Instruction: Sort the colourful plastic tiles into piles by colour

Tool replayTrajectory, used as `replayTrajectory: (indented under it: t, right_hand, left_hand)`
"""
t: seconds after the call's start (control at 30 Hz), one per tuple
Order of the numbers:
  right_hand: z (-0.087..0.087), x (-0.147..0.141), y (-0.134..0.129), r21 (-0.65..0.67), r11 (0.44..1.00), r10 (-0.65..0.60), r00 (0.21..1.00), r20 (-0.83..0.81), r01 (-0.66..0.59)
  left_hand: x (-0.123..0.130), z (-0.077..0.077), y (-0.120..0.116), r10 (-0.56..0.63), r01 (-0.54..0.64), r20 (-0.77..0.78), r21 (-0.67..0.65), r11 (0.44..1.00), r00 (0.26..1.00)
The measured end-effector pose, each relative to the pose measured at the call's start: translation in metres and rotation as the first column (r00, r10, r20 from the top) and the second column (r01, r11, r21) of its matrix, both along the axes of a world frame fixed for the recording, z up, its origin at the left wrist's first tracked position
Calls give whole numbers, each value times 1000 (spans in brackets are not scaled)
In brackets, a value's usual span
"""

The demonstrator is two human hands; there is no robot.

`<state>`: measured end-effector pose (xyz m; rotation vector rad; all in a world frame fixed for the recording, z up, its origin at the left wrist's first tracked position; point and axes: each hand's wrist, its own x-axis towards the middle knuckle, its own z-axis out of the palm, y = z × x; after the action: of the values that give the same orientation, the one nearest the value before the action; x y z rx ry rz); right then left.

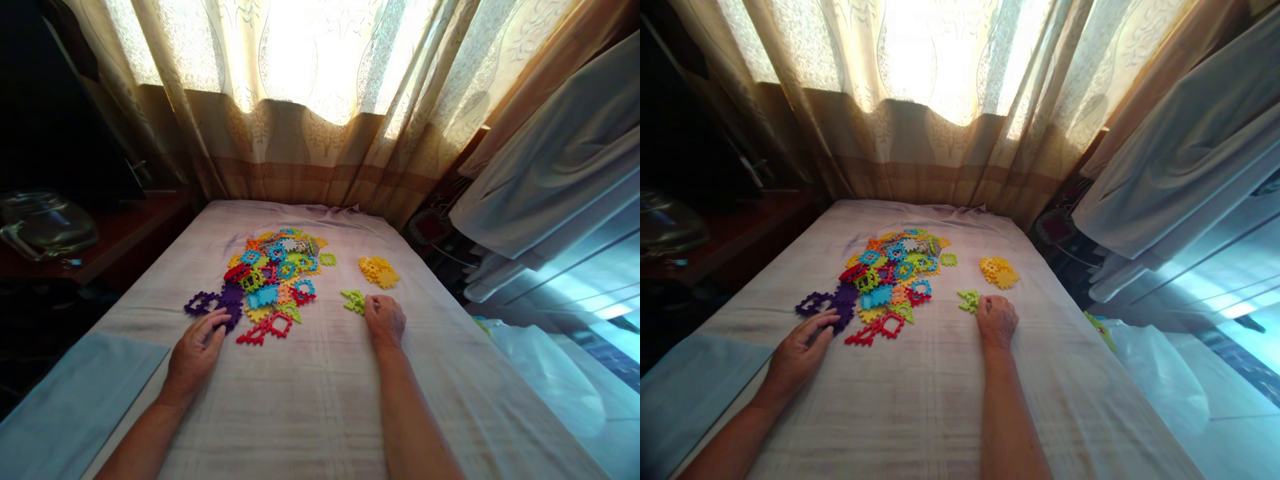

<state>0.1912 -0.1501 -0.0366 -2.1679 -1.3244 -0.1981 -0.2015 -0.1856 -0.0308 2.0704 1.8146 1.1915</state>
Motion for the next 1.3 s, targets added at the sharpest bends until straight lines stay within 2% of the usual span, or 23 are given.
replayTrajectory:
  t: [0.1,0.23,0.33,0.43,0.57,0.73,0.9,1.13,1.23,1.3]
  right_hand:
    - [-1,1,1,69,998,13,1000,6,-14]
    - [4,-11,4,156,969,179,981,75,-189]
    - [10,-37,2,181,904,376,921,100,-389]
    - [15,-71,-4,136,818,555,829,72,-559]
    - [18,-105,-14,4,734,679,734,16,-679]
    - [21,-115,-18,-123,735,673,740,6,-667]
    - [19,-113,-15,-146,737,666,746,-8,-660]
    - [17,-105,-13,-28,772,636,771,48,-635]
    - [20,-89,-9,33,789,610,788,82,-614]
    - [21,-73,-5,64,820,561,821,104,-569]
  left_hand:
    - [1,3,-1,-11,11,2,-11,1000,1000]
    - [2,4,-1,-3,4,15,-12,1000,1000]
    - [2,3,-1,-1,1,14,-13,1000,1000]
    - [2,2,-1,-8,8,14,-7,1000,1000]
    - [2,1,0,-8,8,20,2,1000,1000]
    - [2,-1,-1,-7,7,32,12,1000,999]
    - [2,0,-1,-7,7,26,5,1000,1000]
    - [3,3,-1,-10,10,13,-6,1000,1000]
    - [2,1,-1,-13,13,16,-3,1000,1000]
    - [1,-1,0,-12,12,13,-3,1000,1000]
